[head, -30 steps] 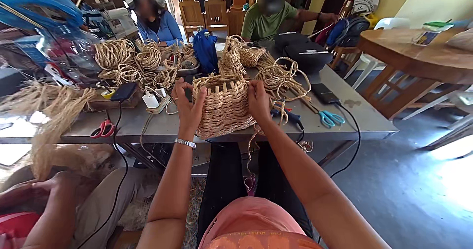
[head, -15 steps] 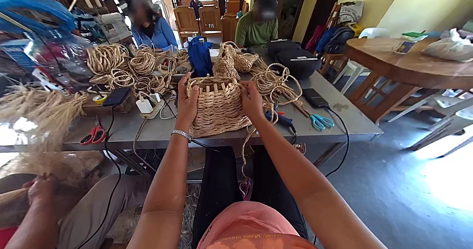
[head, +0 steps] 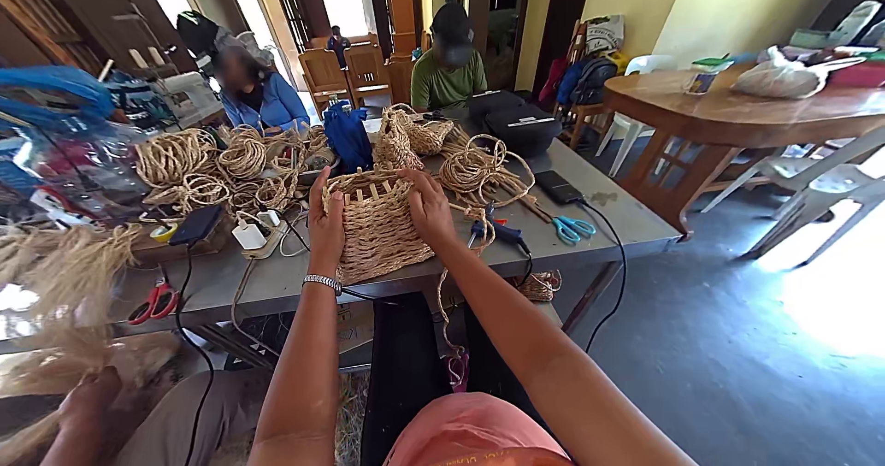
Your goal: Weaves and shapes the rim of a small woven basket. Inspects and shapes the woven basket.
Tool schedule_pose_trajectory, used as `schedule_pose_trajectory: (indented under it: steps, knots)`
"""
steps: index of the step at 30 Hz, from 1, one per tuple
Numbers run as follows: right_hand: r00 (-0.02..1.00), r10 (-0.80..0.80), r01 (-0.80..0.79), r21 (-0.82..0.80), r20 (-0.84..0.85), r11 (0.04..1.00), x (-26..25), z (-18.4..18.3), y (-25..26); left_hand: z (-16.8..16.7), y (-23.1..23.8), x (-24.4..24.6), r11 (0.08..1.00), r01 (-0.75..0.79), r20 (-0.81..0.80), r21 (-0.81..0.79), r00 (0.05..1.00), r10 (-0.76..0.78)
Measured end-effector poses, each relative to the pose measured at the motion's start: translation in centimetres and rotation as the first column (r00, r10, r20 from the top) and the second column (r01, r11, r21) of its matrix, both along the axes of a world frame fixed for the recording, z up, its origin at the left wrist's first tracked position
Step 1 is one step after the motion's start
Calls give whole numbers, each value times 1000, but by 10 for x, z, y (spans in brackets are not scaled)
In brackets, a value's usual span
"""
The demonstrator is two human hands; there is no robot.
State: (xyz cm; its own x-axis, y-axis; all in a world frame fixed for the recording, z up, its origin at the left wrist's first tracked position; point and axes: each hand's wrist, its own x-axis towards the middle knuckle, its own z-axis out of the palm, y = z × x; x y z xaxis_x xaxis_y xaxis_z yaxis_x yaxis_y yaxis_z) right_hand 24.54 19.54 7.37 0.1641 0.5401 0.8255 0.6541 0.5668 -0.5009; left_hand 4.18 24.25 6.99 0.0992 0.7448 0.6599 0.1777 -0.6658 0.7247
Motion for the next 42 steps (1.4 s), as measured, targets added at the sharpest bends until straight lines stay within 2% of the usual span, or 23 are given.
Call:
schedule_pose_trajectory:
  steps: [5,13,20,23,28,33,38,42]
  knots:
    - [996,-26,23,-31,-85,999,-9,3,8,3,4,1,1000,30,20,9,999,-30]
    - [997,-12,8,-46,-77,999,-8,-2,12,-1,4,-1,998,58,50,1,997,-58]
    - [998,56,-55,39,-27,998,0,-10,16,1,-1,1,999,49,63,17,997,-50]
    - [997,70,-68,67,-33,995,2,-12,18,2,9,3,993,76,90,86,992,-83]
    - [999,43,-40,107,-29,993,0,-17,18,2,-2,1,1000,29,26,1,999,-30]
    - [1000,-3,5,111,-17,994,-2,-18,18,3,-4,1,999,30,6,-11,1000,-30]
    - [996,-53,56,38,-77,998,-5,-20,17,3,-3,1,1000,23,8,-10,1000,-23]
    - [979,-60,64,15,-193,998,-6,-15,14,4,-6,3,1000,23,17,-14,1000,-23]
